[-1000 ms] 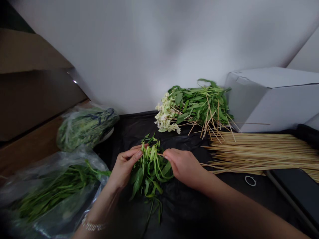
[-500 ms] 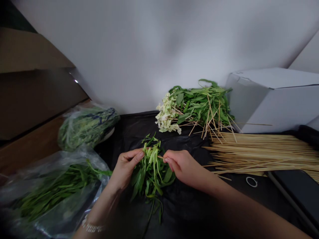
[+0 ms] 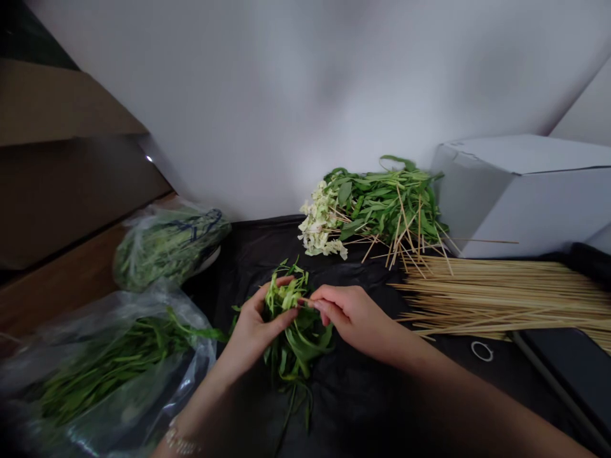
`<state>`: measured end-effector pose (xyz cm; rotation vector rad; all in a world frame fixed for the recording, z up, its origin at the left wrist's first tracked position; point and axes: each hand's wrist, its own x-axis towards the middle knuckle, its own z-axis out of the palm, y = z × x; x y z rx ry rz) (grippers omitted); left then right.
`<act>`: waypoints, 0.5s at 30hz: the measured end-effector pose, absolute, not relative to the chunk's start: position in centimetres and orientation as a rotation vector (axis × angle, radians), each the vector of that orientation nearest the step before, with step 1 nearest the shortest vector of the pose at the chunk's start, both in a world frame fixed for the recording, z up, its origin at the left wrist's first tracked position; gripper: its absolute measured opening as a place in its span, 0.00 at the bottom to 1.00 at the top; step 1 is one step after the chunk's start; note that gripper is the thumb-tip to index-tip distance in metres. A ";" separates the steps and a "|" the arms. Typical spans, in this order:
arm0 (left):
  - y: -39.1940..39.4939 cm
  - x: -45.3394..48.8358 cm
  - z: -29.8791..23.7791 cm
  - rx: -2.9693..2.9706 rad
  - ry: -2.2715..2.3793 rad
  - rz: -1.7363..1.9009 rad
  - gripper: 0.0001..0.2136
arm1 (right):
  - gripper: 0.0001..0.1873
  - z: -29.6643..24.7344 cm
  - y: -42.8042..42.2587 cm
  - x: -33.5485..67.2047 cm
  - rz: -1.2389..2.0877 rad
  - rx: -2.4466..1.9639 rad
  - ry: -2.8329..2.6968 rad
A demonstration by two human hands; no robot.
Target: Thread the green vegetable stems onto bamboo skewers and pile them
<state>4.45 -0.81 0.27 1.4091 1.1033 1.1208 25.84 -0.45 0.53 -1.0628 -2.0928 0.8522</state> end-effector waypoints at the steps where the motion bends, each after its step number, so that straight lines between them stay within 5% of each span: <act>1: -0.7 4.4 0.3 1.345 1.115 1.153 0.24 | 0.13 0.7 -0.3 26.1 0.859 -1.068 -2.111; 9: 1.2 1.8 1.2 0.844 1.156 1.575 0.19 | 0.16 2.3 1.3 30.0 0.787 -1.167 -2.325; 15: 1.1 1.7 1.3 0.842 1.164 1.608 0.20 | 0.15 1.2 1.6 30.3 0.373 -1.409 -2.492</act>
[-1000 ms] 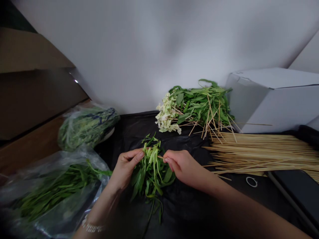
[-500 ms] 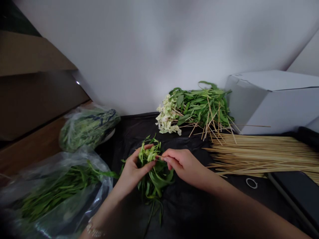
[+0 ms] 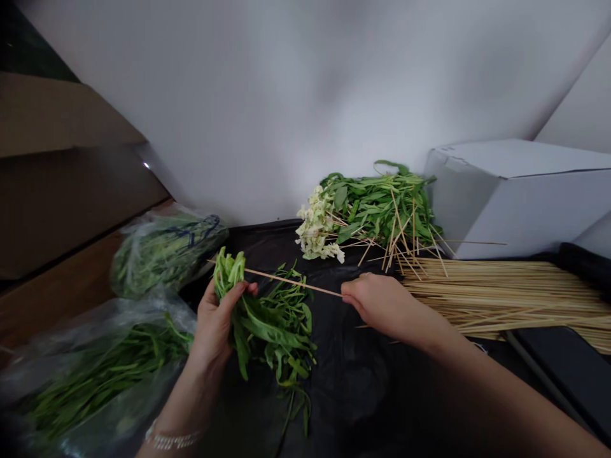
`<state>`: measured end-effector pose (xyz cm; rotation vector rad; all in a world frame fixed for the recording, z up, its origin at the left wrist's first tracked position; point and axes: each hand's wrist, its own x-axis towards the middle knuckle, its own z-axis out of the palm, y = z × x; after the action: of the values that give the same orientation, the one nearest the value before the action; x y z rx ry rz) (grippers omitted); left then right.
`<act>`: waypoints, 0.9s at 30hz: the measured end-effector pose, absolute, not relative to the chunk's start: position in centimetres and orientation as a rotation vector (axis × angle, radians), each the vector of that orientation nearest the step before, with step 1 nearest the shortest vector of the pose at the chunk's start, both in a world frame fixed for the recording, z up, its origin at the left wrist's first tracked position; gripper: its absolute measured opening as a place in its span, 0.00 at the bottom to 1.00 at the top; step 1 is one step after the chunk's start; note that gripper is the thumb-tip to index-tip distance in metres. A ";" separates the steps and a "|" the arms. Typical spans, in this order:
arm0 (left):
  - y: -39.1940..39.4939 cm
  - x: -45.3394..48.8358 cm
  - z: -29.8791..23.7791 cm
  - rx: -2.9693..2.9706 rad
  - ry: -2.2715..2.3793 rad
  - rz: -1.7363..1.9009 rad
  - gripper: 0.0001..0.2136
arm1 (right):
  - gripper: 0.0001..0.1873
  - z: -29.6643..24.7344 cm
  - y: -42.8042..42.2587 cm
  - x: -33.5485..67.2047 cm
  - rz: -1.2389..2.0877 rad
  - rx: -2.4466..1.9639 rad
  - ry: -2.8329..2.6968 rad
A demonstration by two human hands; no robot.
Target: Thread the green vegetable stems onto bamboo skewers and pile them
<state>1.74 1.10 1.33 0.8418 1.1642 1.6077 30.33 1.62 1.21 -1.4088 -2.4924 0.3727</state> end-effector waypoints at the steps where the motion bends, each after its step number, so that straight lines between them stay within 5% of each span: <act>1: 1.0 1.8 1.3 0.842 1.161 1.608 0.20 | 0.15 1.0 1.7 30.2 0.381 -1.410 -2.476; 9: 0.9 2.3 0.5 0.873 1.019 1.511 0.19 | 0.13 0.8 2.8 30.2 0.568 -1.289 -2.145; 16: 0.5 3.0 0.5 0.977 0.930 1.323 0.33 | 0.14 1.0 4.3 32.2 0.901 -1.203 -1.519; 27: 0.7 3.1 0.4 0.998 0.946 1.300 0.29 | 0.29 -1.1 7.3 36.5 0.548 -1.408 -1.245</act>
<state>3.07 0.71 0.44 0.9977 0.9455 1.3001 36.45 7.32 -1.11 -1.4085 -1.2450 0.5475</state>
